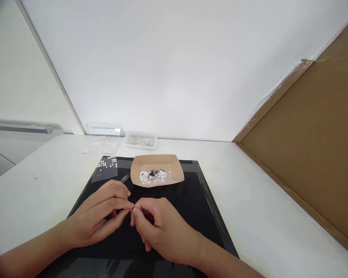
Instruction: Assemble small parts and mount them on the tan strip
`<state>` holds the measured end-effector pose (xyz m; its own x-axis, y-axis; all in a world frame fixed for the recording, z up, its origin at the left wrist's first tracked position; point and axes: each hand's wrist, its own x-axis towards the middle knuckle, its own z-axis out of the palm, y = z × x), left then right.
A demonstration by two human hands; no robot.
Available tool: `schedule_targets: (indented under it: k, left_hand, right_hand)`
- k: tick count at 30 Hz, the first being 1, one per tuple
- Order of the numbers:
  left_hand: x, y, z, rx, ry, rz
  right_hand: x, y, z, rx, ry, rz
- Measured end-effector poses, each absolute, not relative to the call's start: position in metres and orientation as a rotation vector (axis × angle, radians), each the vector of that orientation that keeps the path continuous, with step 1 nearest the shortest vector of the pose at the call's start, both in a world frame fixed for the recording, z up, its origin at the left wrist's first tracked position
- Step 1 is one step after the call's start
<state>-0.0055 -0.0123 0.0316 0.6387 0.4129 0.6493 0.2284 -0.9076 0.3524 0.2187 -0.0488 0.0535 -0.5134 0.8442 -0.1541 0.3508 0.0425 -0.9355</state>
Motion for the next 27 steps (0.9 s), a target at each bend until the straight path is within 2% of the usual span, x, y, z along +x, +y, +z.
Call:
schedule_targets:
  k: [27]
  left_hand:
    - [0.0037,-0.0169,0.0374,2.584,0.587,1.258]
  right_hand:
    - [0.2194,-0.0487,0.0542,-1.176,-1.821,1.699]
